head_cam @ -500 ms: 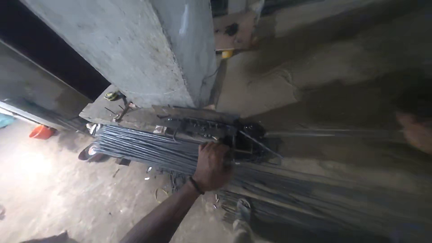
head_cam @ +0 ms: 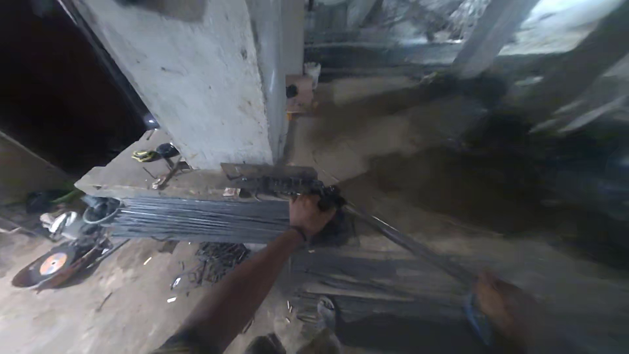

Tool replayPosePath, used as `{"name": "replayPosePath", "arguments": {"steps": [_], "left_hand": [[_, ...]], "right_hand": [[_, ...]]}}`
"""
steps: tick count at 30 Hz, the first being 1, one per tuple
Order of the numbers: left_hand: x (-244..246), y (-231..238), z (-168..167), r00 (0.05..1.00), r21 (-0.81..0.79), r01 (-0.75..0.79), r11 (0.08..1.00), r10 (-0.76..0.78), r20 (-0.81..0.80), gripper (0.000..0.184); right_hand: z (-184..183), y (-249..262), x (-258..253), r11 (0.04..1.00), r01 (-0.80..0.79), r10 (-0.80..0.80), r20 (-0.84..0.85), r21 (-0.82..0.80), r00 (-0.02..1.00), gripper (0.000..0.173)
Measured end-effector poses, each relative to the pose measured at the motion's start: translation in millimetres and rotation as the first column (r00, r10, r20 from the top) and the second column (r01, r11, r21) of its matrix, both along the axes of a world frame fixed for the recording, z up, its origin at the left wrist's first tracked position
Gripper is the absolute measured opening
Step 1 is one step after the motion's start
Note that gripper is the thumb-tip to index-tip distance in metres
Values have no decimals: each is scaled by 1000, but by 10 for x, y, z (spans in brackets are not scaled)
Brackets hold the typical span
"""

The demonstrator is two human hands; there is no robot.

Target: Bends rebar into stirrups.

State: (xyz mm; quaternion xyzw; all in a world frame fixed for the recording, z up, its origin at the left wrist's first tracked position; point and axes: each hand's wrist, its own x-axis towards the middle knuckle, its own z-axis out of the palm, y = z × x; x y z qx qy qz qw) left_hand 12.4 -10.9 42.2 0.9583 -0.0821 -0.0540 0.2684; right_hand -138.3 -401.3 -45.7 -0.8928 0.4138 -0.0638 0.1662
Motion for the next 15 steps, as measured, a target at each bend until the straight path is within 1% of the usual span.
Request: {"name": "replayPosePath", "arguments": {"steps": [1,2,5,6,7,10,12,13,15], "left_hand": [[5,6,13,1000,7,11,1000,-11,-11,53],[3,12,11,1000,15,19,1000,-19,-24,53],[-1,27,27,998,36,43,998,-41,-56,55],[0,29,49,996,42,58,997,-55,-69,56],[-5,35,73,994,37,75,996,-72,-79,55],[-21,90,103,990,14,120,993,-119,-75,52],[-23,135,136,987,11,146,989,-144,-74,51],[-16,142,146,985,11,156,988,-155,-79,52],[-14,128,99,981,17,174,985,-172,-91,55]], "right_hand": [[-2,76,-61,999,24,-24,11,32,1000,66],[5,167,-134,995,34,-40,64,92,997,62],[40,398,-334,984,24,-59,197,175,979,56],[49,463,-393,981,18,-64,241,191,968,55],[29,489,-448,986,12,-54,254,166,966,55],[23,611,-592,998,4,-18,207,68,978,52],[81,734,-650,997,1,-14,177,71,984,53],[104,752,-673,999,-6,1,142,38,990,53],[51,684,-710,1000,19,-20,108,14,994,55]]}}
